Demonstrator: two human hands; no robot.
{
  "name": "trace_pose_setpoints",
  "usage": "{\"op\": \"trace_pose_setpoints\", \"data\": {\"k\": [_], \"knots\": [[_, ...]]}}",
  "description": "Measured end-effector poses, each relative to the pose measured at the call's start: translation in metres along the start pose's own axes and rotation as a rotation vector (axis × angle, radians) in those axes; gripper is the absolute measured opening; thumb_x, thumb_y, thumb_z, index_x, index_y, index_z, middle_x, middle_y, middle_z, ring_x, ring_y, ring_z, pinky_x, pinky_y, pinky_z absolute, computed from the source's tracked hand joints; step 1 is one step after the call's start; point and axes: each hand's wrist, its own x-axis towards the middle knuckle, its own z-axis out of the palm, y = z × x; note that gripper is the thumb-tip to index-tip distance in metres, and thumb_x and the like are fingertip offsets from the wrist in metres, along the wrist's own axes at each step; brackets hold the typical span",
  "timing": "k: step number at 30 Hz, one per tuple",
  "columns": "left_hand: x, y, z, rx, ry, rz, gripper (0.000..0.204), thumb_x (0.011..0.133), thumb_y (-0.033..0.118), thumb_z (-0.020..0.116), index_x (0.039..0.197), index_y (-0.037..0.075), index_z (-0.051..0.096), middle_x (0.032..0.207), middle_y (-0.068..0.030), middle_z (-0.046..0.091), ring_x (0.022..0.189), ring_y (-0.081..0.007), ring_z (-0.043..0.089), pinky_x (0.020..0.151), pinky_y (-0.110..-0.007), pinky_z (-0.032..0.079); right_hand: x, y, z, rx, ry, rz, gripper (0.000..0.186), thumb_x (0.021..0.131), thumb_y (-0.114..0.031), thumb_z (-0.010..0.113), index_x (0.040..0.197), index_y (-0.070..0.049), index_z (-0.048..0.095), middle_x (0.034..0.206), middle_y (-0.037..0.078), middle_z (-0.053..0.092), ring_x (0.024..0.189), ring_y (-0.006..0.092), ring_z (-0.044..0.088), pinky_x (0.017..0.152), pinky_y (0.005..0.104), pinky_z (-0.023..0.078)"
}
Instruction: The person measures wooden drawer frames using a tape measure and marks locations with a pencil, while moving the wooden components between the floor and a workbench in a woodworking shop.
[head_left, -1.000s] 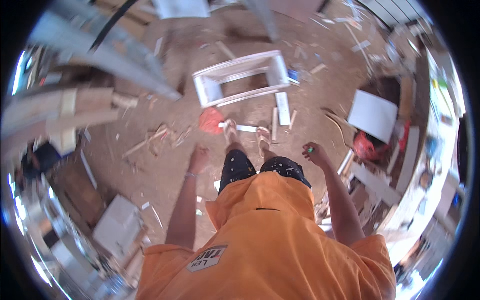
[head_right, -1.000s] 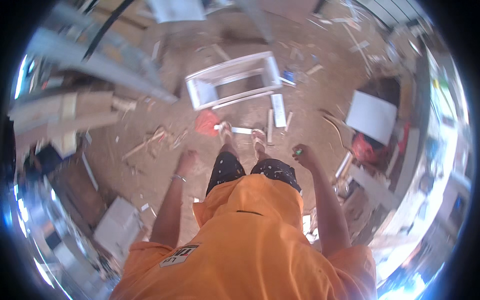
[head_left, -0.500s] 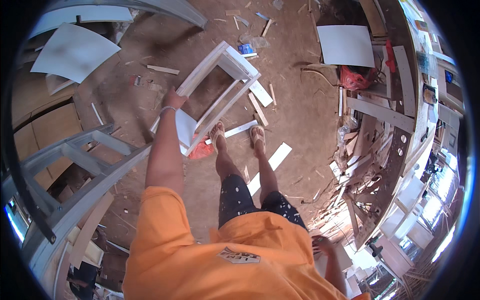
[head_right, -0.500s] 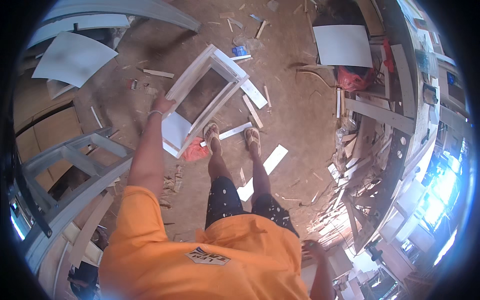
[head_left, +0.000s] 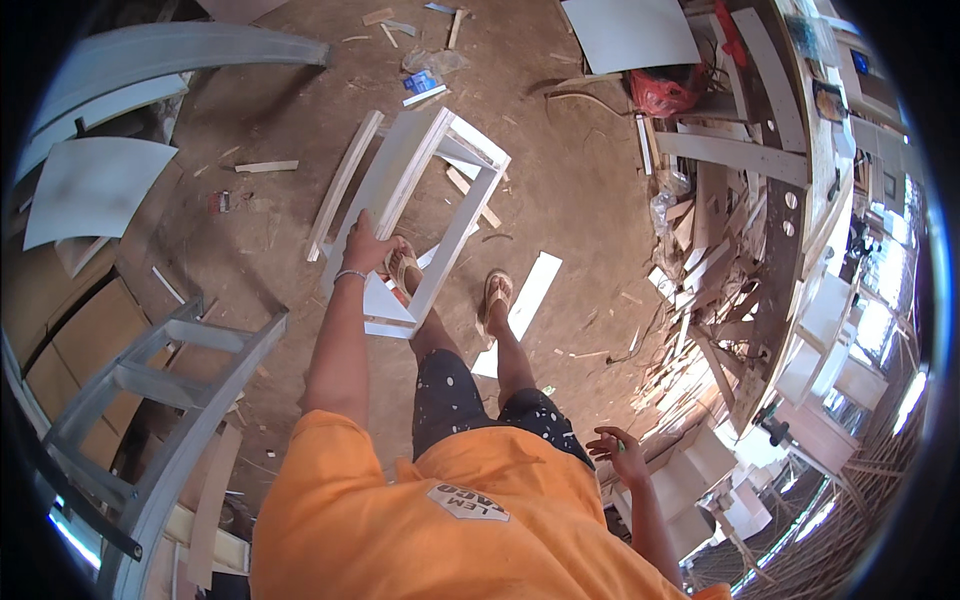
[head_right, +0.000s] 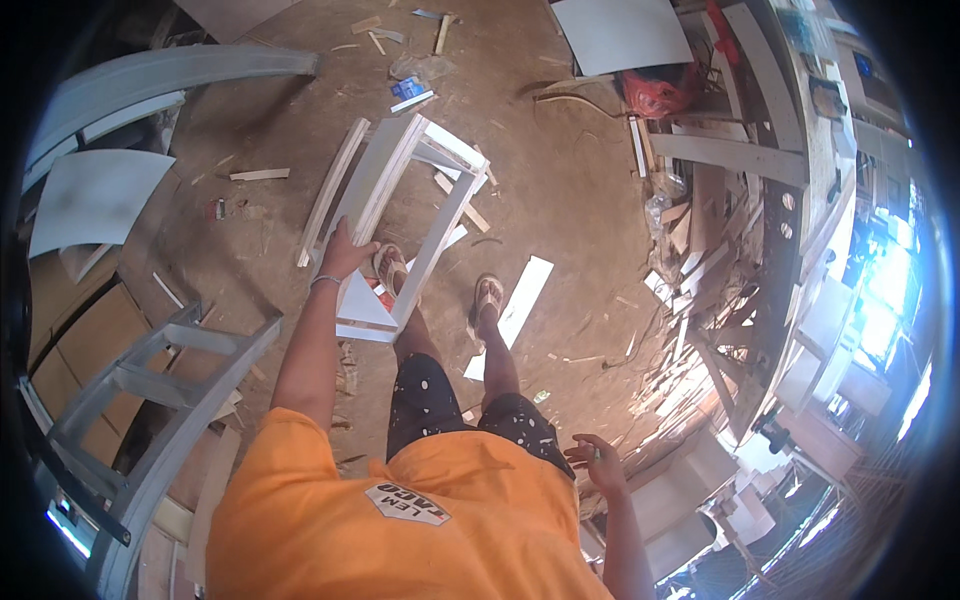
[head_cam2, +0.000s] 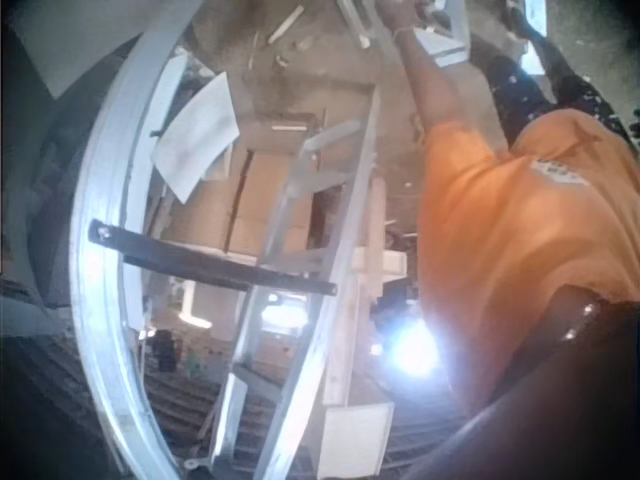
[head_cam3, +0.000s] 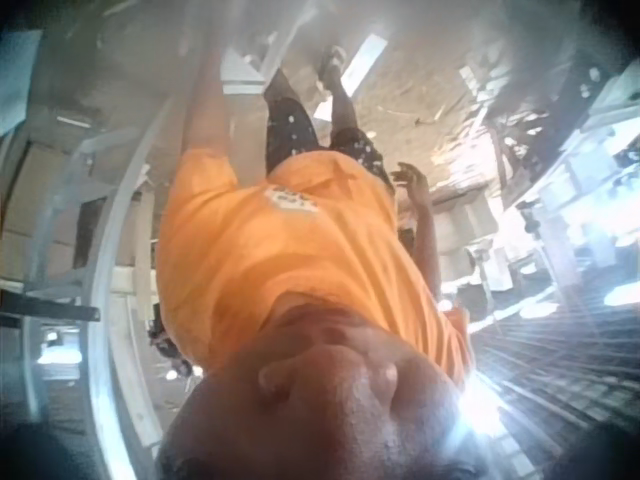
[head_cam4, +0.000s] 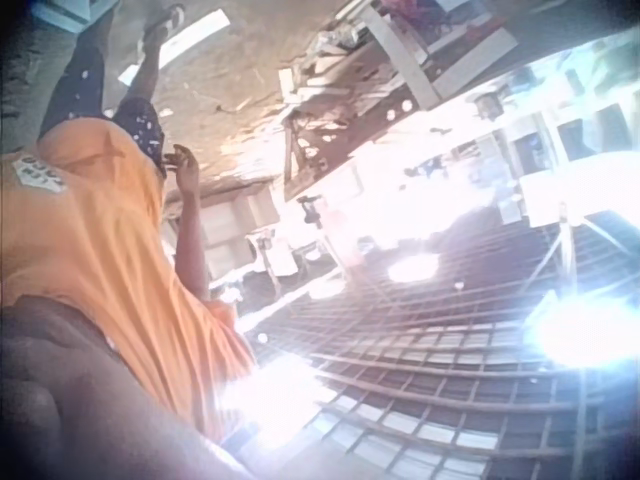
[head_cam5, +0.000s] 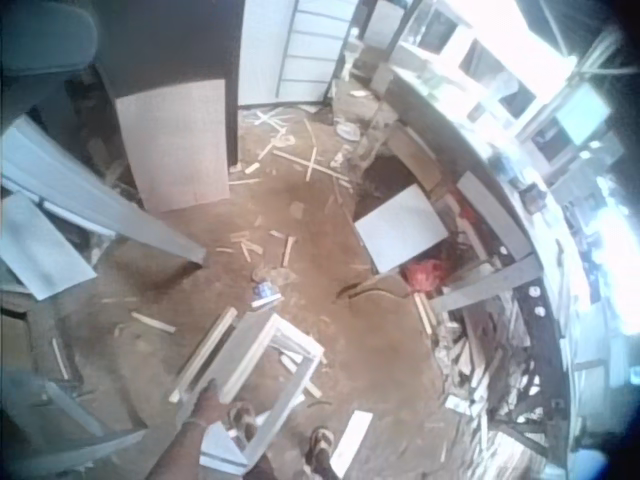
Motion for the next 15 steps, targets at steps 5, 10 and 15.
{"op": "trace_pose_setpoints", "data": {"k": [5,10,15], "knots": [[0.019,-0.013,-0.001,0.167,0.130,0.117,0.097,0.070,0.028,0.081,0.149,-0.002,0.033,0.142,-0.0341,0.044,0.133,-0.0463,0.044,0.113,-0.044,0.038,0.004,0.015,-0.003,-0.156,-0.039,0.004,0.033,0.105,-0.022,0.049,0.125,0.003,0.060,0.096,0.015,0.073,0.087,0.0206,0.071,0.074,0.0343,0.058],[0.000,0.003,-0.015,0.118,0.133,0.268,0.088,0.070,0.022,0.079,0.144,-0.008,0.039,0.138,-0.0310,0.047,0.134,-0.0431,0.041,0.115,-0.046,0.033,0.019,0.060,-0.041,0.018,0.003,-0.094,0.033,0.103,-0.021,0.052,0.125,0.002,0.060,0.096,0.013,0.074,0.085,0.0189,0.071,0.073,0.0328,0.057],[-0.123,0.105,-0.039,0.194,0.081,0.191,0.090,0.070,0.013,0.074,0.148,-0.004,0.035,0.137,-0.0318,0.042,0.132,-0.0461,0.041,0.115,-0.047,0.033,0.057,0.093,-0.083,-0.124,0.050,-0.151,0.033,0.102,-0.023,0.055,0.123,0.002,0.061,0.096,0.012,0.073,0.085,0.0173,0.070,0.075,0.0309,0.057]]}}
